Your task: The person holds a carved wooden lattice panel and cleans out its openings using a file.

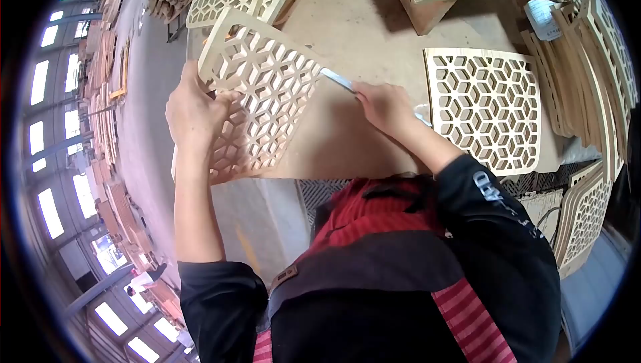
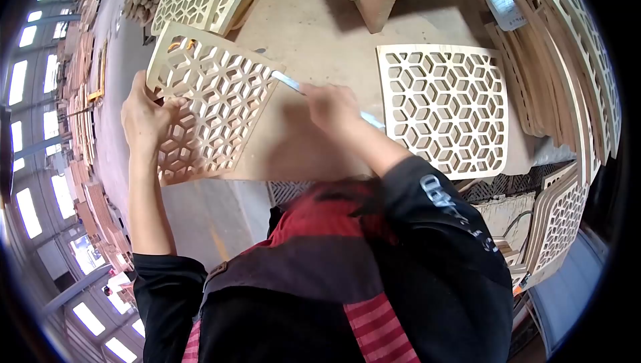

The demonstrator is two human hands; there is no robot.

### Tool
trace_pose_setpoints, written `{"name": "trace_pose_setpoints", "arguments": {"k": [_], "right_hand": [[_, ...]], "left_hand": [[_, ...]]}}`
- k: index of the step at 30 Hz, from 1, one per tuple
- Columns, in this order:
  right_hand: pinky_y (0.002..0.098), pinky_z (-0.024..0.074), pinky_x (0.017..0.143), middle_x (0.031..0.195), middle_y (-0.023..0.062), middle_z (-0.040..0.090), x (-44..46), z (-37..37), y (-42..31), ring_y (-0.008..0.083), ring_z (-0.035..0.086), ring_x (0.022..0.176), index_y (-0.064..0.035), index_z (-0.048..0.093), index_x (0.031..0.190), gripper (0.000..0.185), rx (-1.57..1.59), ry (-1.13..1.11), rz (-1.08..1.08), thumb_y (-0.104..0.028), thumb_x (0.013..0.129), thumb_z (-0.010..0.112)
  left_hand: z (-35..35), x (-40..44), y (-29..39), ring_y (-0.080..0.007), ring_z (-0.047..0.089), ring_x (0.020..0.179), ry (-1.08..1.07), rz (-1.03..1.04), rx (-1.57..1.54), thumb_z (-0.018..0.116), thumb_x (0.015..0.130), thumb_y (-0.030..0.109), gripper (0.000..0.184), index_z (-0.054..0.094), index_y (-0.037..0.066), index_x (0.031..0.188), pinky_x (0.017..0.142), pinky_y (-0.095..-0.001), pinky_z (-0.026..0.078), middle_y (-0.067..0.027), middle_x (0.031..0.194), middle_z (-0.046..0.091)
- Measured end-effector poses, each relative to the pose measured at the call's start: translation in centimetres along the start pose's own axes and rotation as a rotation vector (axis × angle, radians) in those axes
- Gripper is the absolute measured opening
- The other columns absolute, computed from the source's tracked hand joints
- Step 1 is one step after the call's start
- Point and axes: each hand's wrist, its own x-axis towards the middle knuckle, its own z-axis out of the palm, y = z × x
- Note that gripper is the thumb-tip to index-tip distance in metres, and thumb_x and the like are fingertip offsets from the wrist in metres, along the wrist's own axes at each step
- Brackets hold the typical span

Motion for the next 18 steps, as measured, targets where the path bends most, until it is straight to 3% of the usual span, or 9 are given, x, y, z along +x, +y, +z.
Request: {"name": "trace_pose_setpoints", "arguments": {"k": [9, 15, 18], "right_hand": [[0.0476, 0.0508, 0.060, 0.066, 0.0153, 0.064, 3.0, 3.4, 0.1, 0.0371, 0.064, 0.065, -0.0128, 0.067, 0.093, 0.013, -0.119, 0.061, -0.176, -0.019, 0.092, 0.055], [0.0454, 0.0505, 0.056, 0.064, 0.0152, 0.063, -1.1, -1.2, -0.3, 0.0344, 0.063, 0.058, -0.0107, 0.068, 0.095, 0.014, -0.013, -0.025, 0.030, -0.016, 0.090, 0.057], [0.0473, 0.0502, 0.057, 0.065, 0.0153, 0.063, 1.7, 2.8, 1.0, 0.0356, 0.062, 0.058, -0.0124, 0.069, 0.098, 0.015, 0.011, 0.173, -0.140, -0.016, 0.090, 0.057]], "left_hand": [[0.2, 0.0, -0.1, -0.0332, 0.067, 0.077, 0.016, 0.030, -0.013, 0.085, 0.067, 0.018, 0.047, 0.055, 0.006, 0.100, 0.073, -0.0429, 0.050, -0.0116, 0.076, 0.066], [-0.1, -0.2, 0.4, -0.0344, 0.068, 0.084, 0.018, 0.024, 0.023, 0.083, 0.069, 0.019, 0.044, 0.054, 0.005, 0.100, 0.076, -0.0429, 0.051, -0.0140, 0.085, 0.071], [0.1, 0.1, 0.3, -0.0359, 0.068, 0.088, 0.068, 0.067, 0.039, 0.082, 0.070, 0.019, 0.045, 0.053, 0.005, 0.102, 0.078, -0.0435, 0.051, -0.0154, 0.089, 0.071]]}}
